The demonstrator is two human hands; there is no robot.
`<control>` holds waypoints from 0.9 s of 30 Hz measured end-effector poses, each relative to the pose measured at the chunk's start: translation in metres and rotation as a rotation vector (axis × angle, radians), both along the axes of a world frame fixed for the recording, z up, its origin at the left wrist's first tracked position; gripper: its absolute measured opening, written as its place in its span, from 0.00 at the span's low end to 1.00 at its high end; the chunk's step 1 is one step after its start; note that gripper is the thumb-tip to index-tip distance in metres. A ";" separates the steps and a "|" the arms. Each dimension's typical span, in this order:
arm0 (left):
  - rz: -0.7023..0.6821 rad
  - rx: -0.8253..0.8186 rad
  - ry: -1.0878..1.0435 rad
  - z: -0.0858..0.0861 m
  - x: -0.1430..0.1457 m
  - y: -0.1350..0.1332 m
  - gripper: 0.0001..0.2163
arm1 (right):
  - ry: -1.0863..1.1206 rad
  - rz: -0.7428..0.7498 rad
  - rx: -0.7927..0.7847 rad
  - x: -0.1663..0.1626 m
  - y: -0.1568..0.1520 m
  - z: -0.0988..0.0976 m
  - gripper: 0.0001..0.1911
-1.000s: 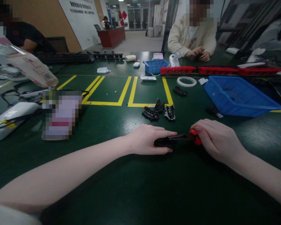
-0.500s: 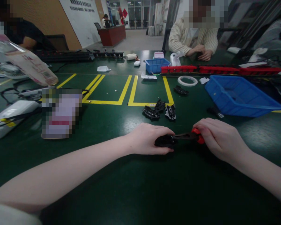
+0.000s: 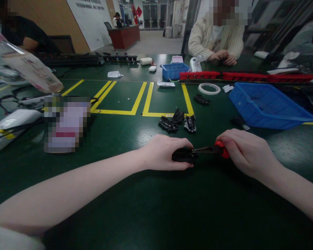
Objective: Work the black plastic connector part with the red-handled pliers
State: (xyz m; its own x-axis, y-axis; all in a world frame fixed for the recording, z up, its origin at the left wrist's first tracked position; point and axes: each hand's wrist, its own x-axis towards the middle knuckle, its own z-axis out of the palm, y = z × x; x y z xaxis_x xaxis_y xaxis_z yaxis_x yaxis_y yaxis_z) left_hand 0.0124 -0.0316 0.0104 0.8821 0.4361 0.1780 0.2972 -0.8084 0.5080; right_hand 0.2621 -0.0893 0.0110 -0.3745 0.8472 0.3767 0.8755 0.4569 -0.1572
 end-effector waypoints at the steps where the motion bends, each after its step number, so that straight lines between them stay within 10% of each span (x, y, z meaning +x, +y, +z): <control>1: 0.001 -0.006 0.003 0.000 0.000 0.000 0.16 | -0.001 -0.001 -0.001 0.000 0.000 0.001 0.15; 27: -0.037 -0.041 0.052 -0.002 0.001 0.003 0.17 | -0.116 0.020 0.063 -0.008 -0.002 -0.002 0.18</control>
State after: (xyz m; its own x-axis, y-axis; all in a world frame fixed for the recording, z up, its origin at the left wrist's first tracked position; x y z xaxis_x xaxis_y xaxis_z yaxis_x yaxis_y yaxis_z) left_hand 0.0129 -0.0288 0.0080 0.9055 0.4088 0.1139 0.2942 -0.7981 0.5259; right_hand 0.2539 -0.0914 0.0086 -0.4351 0.8155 0.3817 0.8769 0.4799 -0.0259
